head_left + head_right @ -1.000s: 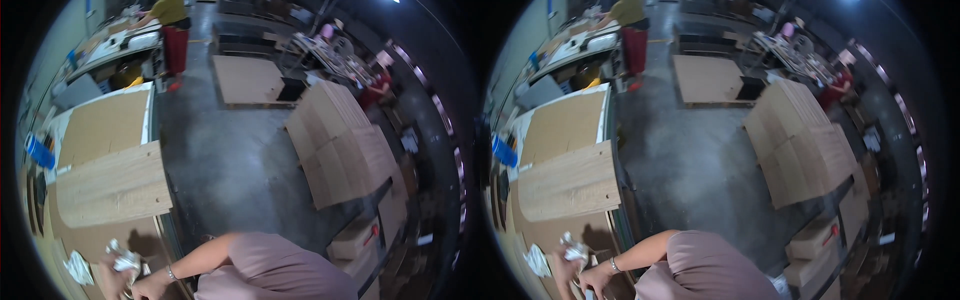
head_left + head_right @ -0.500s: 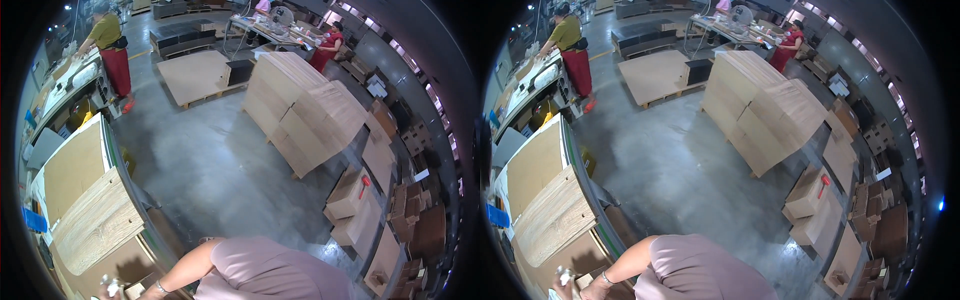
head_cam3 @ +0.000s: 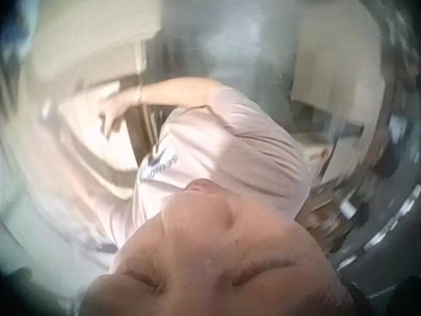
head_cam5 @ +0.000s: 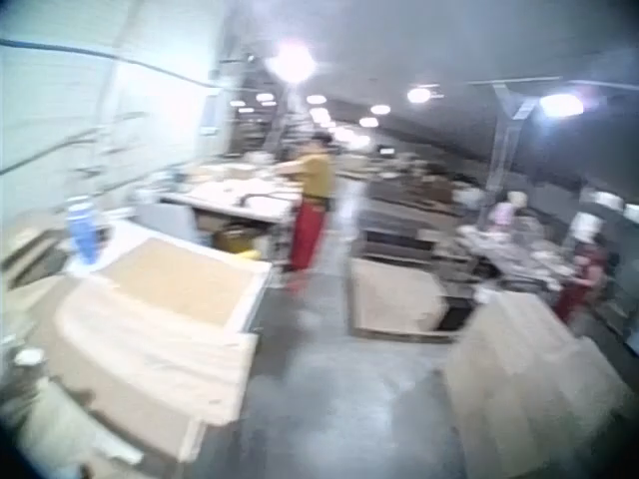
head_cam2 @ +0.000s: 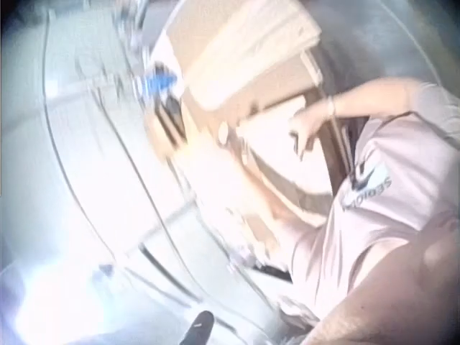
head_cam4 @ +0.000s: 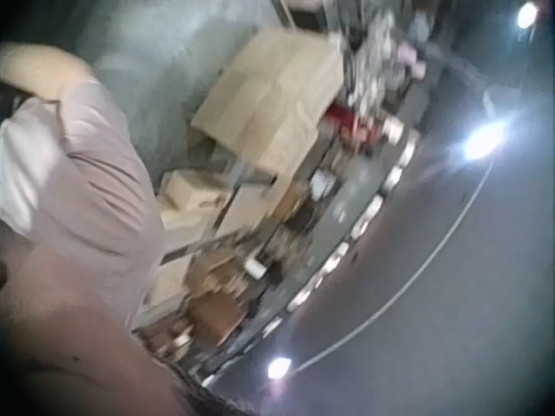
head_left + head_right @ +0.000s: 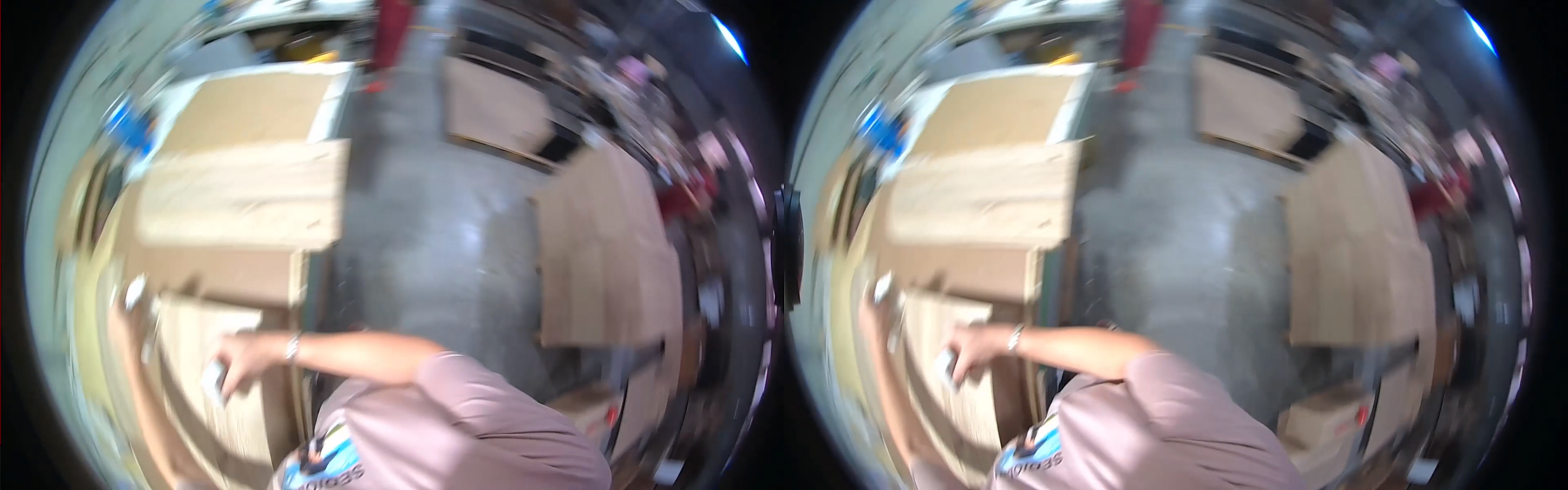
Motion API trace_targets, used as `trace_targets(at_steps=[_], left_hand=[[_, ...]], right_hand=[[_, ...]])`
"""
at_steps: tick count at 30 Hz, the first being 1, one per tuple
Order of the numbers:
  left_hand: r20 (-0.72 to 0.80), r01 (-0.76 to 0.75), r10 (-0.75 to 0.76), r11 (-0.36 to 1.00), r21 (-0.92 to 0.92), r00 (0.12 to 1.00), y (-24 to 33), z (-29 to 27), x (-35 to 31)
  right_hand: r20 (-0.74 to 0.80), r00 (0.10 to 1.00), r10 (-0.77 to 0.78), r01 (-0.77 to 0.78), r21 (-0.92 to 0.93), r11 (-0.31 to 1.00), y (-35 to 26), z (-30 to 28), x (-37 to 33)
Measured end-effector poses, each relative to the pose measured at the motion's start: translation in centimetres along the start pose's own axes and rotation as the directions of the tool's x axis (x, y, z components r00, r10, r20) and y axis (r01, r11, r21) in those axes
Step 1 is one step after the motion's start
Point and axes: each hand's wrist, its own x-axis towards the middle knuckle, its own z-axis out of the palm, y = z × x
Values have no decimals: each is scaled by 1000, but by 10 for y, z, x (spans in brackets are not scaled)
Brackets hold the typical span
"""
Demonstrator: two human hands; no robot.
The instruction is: The person sands several wood boards using a sanding block and wipes them with a cloth.
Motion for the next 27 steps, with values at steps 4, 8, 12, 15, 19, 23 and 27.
trace_targets(at_steps=[4, 8, 12, 15, 19, 23, 27], left_hand=[[-66, -263, 255, 939, -222, 965, 57, -3, -84], [-10, -358, 364, 909, -216, 931, 87, -28, -199], [42, -184, 199, 956, -230, 979, 40, -74, -338], [-184, 213, -234, 969, -128, 955, -6, -100, -435], [-379, 341, -344, 937, -79, 859, 36, -95, -440], [-322, 189, -199, 980, -61, 926, 109, -62, -430], [-607, 606, -439, 790, 91, 663, 59, -85, -549]], right_hand=[[-8, 997, 74, -74, -10, 997, -7, -8, -8], [-69, 994, 86, -90, -69, 993, -11, -9, -15], [-43, 999, -2, -2, -95, 995, -12, 0, -13], [-94, 994, 49, -47, 26, 999, -8, -3, -10], [-260, 966, 17, -23, -21, 999, 0, -4, -12], [-243, 970, 14, -24, -39, 999, 2, -11, -11], [-158, 987, 38, -53, -87, 995, 2, -21, -8]])
